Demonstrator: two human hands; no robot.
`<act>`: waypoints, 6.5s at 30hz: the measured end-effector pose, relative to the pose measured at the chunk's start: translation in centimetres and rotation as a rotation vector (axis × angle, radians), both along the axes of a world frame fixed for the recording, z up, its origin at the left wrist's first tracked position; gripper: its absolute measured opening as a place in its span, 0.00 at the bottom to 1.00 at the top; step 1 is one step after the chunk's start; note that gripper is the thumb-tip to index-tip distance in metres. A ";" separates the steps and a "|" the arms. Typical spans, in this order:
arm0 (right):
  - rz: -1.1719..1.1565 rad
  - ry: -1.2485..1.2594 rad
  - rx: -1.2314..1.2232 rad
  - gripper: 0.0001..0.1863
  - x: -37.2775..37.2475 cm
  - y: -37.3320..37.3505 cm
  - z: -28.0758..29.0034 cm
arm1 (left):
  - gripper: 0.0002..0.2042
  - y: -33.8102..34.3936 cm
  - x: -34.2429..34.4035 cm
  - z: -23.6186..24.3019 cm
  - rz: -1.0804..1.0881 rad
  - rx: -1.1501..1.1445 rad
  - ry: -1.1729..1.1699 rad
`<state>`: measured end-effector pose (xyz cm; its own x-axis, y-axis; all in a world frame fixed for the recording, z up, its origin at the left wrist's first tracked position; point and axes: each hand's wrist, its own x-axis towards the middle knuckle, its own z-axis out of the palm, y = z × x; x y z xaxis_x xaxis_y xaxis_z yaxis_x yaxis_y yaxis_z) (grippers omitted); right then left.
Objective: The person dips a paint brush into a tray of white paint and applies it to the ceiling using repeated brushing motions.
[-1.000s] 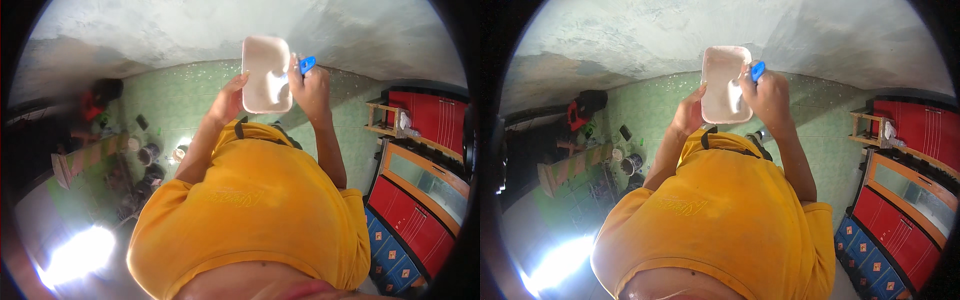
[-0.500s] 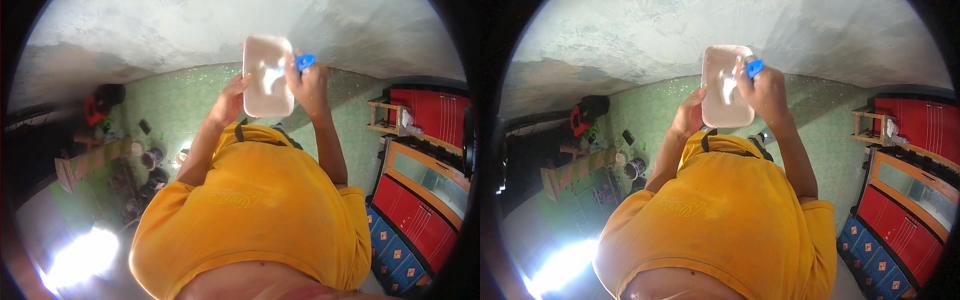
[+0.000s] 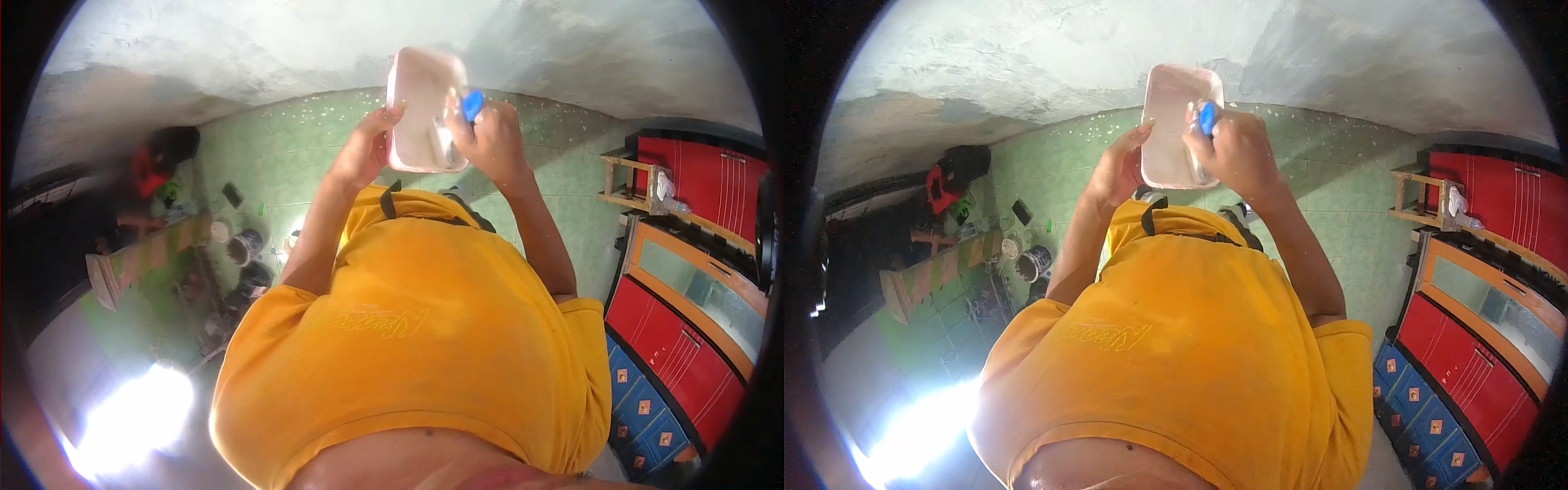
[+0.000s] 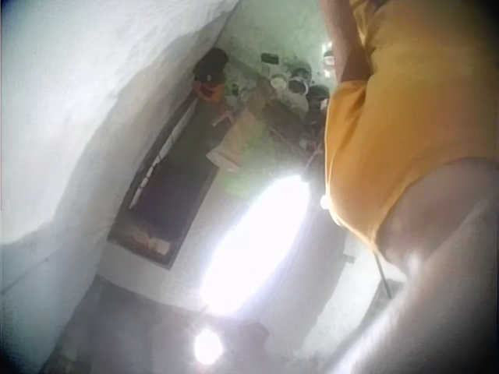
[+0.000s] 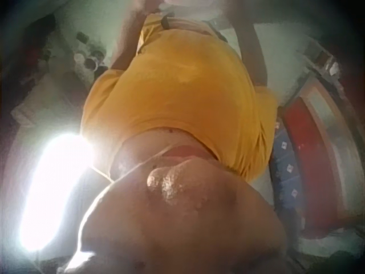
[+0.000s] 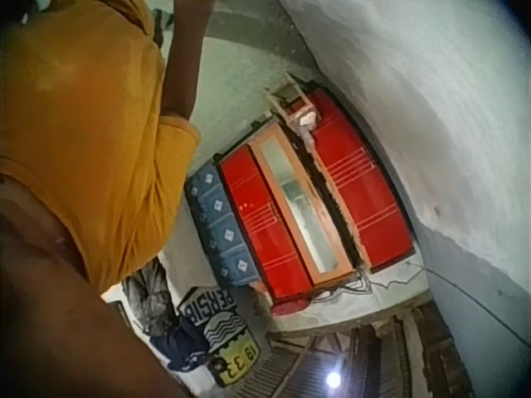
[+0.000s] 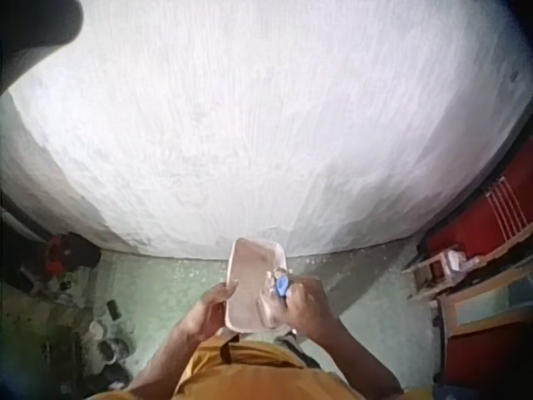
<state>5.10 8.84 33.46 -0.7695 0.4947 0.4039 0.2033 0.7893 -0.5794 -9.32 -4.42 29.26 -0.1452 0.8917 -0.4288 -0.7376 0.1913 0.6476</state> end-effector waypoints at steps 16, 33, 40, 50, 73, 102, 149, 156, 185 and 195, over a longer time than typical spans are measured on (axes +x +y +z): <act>-0.187 0.167 0.045 0.10 -0.2 -1.0 1.8 | 0.29 -0.4 0.1 -0.9 0.016 0.056 -0.091; -0.237 0.260 0.072 0.08 0.0 0.9 4.0 | 0.30 -0.5 -0.2 2.6 0.011 0.131 0.129; 0.039 -0.024 0.135 0.08 0.3 0.4 3.7 | 0.30 -0.2 0.0 2.6 0.021 0.083 0.148; -0.218 0.037 -0.113 0.08 0.4 -0.7 0.5 | 0.26 -0.5 0.3 0.1 0.068 0.026 -0.028; -0.383 0.239 -0.068 0.09 0.4 1.2 2.9 | 0.32 -0.9 0.6 1.1 0.112 0.214 -0.063; -0.553 0.312 0.113 0.14 -0.5 4.4 4.3 | 0.26 -1.6 0.8 3.8 0.141 0.005 0.326; -0.365 0.867 -1.124 0.11 5.4 5.9 -3.4 | 0.37 -1.3 1.8 5.0 0.103 0.047 0.133; -0.335 0.887 -1.221 0.14 7.0 7.4 -5.0 | 0.38 -1.3 2.3 5.2 0.066 0.029 0.163; -1.121 0.958 -1.316 0.19 -5.9 19.3 -55.7 | 0.37 1.7 -5.6 -20.1 0.308 -0.153 0.221; -0.765 1.219 -1.142 0.20 -11.2 20.3 -39.9 | 0.39 -0.7 -1.0 -24.1 0.493 -0.299 0.078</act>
<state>-6.09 29.12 -6.41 0.1586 0.9562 -0.2462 -0.6087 -0.1016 -0.7869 -10.37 -5.15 5.12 -0.5540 0.5527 -0.6225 -0.7379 0.0202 0.6746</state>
